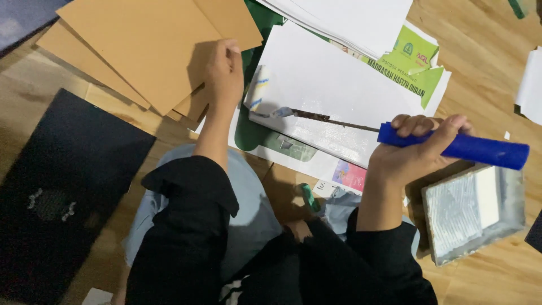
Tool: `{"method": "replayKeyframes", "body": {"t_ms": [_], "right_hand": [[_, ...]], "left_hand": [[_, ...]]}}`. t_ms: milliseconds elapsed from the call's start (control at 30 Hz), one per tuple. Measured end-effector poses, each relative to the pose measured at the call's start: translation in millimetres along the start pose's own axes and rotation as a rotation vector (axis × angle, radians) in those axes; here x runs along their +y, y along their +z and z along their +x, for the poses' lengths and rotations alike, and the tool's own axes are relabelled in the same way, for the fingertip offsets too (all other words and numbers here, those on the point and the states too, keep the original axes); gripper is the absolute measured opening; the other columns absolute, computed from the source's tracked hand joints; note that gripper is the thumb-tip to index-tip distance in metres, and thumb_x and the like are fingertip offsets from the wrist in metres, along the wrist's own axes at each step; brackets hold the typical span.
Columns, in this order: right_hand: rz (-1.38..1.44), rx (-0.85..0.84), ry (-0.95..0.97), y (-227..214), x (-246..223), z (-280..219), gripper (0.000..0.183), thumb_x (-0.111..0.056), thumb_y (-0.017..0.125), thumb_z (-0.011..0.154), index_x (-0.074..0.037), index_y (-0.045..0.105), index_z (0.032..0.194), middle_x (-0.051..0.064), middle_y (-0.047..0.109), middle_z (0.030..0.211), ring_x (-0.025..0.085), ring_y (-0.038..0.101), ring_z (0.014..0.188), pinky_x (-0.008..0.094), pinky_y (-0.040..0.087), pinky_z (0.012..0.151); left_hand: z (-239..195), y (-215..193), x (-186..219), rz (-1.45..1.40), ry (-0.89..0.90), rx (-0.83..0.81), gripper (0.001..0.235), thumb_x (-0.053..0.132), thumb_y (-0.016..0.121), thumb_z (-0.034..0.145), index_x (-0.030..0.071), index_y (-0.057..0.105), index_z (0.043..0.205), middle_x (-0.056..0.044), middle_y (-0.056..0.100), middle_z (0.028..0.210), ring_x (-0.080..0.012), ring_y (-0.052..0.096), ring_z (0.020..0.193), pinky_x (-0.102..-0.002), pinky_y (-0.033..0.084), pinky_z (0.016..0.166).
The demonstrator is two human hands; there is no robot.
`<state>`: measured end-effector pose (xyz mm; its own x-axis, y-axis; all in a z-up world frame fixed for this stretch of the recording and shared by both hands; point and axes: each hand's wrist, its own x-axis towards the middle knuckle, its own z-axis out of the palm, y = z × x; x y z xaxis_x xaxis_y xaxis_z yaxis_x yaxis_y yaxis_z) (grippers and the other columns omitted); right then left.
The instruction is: Applying glue to a large paper sheet with a roller and then precisely placing multiple cardboard panels onto the adhesive surface to assemble folders or book covers.
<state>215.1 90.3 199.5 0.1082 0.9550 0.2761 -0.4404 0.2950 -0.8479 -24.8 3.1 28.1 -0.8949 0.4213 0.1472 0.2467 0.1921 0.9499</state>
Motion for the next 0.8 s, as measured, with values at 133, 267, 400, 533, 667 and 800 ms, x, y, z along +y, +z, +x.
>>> {"method": "replayKeyframes", "body": {"t_ms": [133,267,400,533,667,800], "right_hand": [[-0.117,0.092,-0.085,-24,-10,35,0.014,-0.005,0.068,0.091,-0.011,0.057,0.085,0.004,0.051,0.054,0.016,0.048,0.042,0.031,0.043,0.037],[-0.302,0.209,-0.172,-52,-25,75,0.011,-0.006,0.068,0.089,-0.008,0.057,0.089,0.007,0.051,0.055,0.018,0.048,0.043,0.035,0.048,0.04],[-0.189,0.123,-0.144,-28,-11,67,0.004,-0.005,0.064,0.092,-0.005,0.061,0.09,0.005,0.052,0.056,0.015,0.047,0.043,0.03,0.045,0.04],[-0.024,0.089,0.028,-4,16,40,0.01,-0.013,0.062,0.087,-0.014,0.052,0.086,0.003,0.041,0.054,0.016,0.044,0.045,0.034,0.043,0.047],[-0.09,0.064,0.064,-31,-1,66,0.015,-0.007,0.063,0.089,-0.014,0.05,0.089,0.005,0.049,0.054,0.019,0.051,0.046,0.037,0.049,0.052],[-0.275,-0.177,-0.177,-48,-46,73,0.011,-0.003,0.06,0.101,-0.011,0.053,0.103,0.003,0.05,0.067,0.016,0.051,0.054,0.031,0.05,0.054]], "left_hand": [[-9,3,-1,0.53,-0.148,-0.577,0.024,0.019,0.053,0.09,0.006,0.055,0.11,-0.015,0.06,0.106,-0.0347,0.06,0.085,-0.048,0.048,0.063],[-16,8,-10,0.655,-0.165,-0.675,0.013,0.01,0.049,0.091,0.001,0.058,0.094,-0.016,0.06,0.092,-0.0332,0.06,0.08,-0.041,0.051,0.059],[-15,11,-9,0.591,-0.2,-0.632,0.028,-0.005,0.043,0.082,0.004,0.06,0.103,-0.016,0.059,0.1,-0.0336,0.058,0.082,-0.043,0.049,0.059],[-13,5,-14,0.58,-0.163,-0.634,0.034,-0.007,0.044,0.078,0.01,0.062,0.102,-0.009,0.065,0.096,-0.0293,0.059,0.087,-0.041,0.046,0.065],[-14,2,2,0.559,-0.254,-0.662,0.03,-0.009,0.042,0.078,0.009,0.055,0.099,-0.014,0.058,0.102,-0.0324,0.057,0.077,-0.042,0.044,0.054],[-13,0,11,0.583,-0.252,-0.674,0.026,-0.008,0.048,0.08,0.007,0.055,0.1,-0.014,0.059,0.102,-0.0326,0.059,0.08,-0.04,0.048,0.058]]}}
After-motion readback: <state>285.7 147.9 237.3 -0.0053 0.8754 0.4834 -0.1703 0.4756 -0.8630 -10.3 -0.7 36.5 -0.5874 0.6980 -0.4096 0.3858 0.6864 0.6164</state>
